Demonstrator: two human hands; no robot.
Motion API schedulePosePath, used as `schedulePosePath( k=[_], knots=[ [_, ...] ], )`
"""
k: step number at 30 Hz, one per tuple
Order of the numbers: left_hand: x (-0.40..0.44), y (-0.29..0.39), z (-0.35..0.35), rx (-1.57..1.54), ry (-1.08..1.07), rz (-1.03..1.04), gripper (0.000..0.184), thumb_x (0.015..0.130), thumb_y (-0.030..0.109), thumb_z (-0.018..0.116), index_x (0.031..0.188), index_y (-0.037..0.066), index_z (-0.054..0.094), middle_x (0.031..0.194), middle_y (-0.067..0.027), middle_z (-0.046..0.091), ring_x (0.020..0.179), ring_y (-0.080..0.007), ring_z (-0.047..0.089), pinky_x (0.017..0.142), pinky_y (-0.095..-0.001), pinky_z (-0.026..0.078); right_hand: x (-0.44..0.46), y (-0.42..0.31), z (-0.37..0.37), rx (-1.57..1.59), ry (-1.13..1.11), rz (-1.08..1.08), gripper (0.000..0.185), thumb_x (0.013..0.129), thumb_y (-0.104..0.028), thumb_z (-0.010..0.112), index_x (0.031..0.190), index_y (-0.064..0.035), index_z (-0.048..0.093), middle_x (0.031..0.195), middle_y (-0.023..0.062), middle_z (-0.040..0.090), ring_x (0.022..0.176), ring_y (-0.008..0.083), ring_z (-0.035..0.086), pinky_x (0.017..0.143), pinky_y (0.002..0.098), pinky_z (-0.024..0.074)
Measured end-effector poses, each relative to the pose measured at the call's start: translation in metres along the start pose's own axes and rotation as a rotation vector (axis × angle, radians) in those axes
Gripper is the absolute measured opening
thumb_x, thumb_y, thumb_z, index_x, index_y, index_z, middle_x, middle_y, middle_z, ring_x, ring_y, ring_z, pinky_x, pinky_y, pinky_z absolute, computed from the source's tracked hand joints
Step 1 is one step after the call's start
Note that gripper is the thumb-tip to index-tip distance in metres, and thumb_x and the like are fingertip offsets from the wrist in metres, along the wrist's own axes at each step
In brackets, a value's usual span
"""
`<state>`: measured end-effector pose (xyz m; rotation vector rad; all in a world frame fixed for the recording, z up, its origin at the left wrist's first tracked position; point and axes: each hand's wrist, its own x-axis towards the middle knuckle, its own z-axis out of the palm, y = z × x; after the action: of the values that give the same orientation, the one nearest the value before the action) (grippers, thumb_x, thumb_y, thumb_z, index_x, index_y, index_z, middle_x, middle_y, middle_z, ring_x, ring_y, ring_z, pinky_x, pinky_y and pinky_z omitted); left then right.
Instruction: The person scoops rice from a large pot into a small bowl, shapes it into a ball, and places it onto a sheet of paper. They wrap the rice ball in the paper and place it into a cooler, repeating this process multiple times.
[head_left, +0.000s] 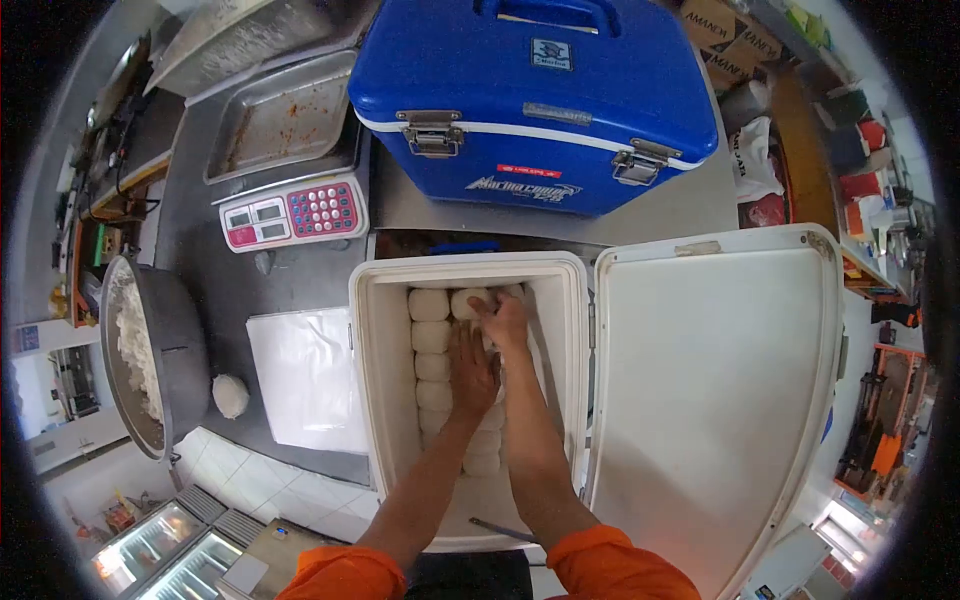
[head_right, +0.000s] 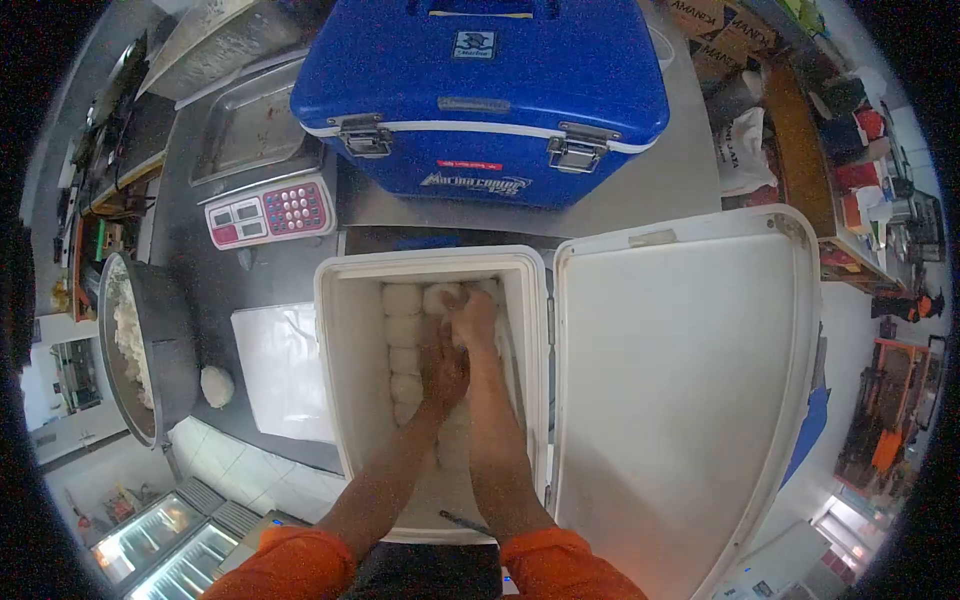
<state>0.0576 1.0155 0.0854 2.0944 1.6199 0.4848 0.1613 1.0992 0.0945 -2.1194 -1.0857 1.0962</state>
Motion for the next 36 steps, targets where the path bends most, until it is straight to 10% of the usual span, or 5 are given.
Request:
schedulePosePath(
  k=[6,10,16,21,36],
  knots=[
    [-0.02,0.045,-0.098,-0.091,-0.124,0.001,0.053,0.09,0.003,0.057,0.139,-0.004,0.039,0.141,-0.0267,0.041,0.136,-0.0463,0.033,0.106,-0.0549,0.037,0.003,0.062,0.042,0.029,0.076,-0.068,0.047,0.092,-0.041,0.064,0.105,0.0033,0.07,0.099,0.0233,0.07,0.085,0.0368,0.066,0.081,0.04,0.0507],
    [-0.061,0.041,-0.188,-0.031,-0.002,0.078,0.06,0.088,0.003,0.059,0.141,-0.007,0.035,0.142,-0.0277,0.04,0.134,-0.0468,0.035,0.107,-0.0536,0.035,-0.111,0.024,-0.006,0.176,0.074,0.505,0.052,0.101,-0.043,0.046,0.122,0.0017,0.063,0.118,0.0205,0.067,0.107,0.0334,0.063,0.092,0.0379,0.0479],
    [-0.102,0.028,-0.221,-0.026,0.22,-0.191,0.065,0.09,0.015,0.063,0.139,-0.015,0.033,0.145,-0.0326,0.035,0.134,-0.0462,0.036,0.112,-0.0513,0.027,-0.147,0.09,0.028,0.391,-0.237,0.47,0.062,0.105,-0.047,0.031,0.149,-0.0048,0.036,0.152,0.019,0.038,0.141,0.0339,0.034,0.116,0.0401,0.027],
    [-0.109,0.015,-0.228,-0.637,0.124,-0.482,0.065,0.092,0.02,0.063,0.137,-0.017,0.034,0.124,-0.0334,0.057,0.114,-0.0438,0.058,0.099,-0.0443,0.045,-0.167,0.107,0.053,0.247,-0.219,0.363,0.062,0.104,-0.047,0.034,0.149,-0.0049,0.039,0.151,0.0172,0.04,0.14,0.0303,0.036,0.116,0.0366,0.0254],
    [-0.132,-0.054,-0.199,-0.651,-0.221,-0.204,0.07,0.098,0.023,0.053,0.147,-0.012,0.018,0.142,-0.0375,0.038,0.131,-0.0482,0.043,0.111,-0.0462,0.033,-0.112,0.079,0.042,0.592,-0.13,0.077,0.062,0.105,-0.042,0.031,0.153,-0.0027,0.025,0.159,0.0117,0.024,0.147,0.0225,0.022,0.119,0.0322,0.0153]
  ],
)
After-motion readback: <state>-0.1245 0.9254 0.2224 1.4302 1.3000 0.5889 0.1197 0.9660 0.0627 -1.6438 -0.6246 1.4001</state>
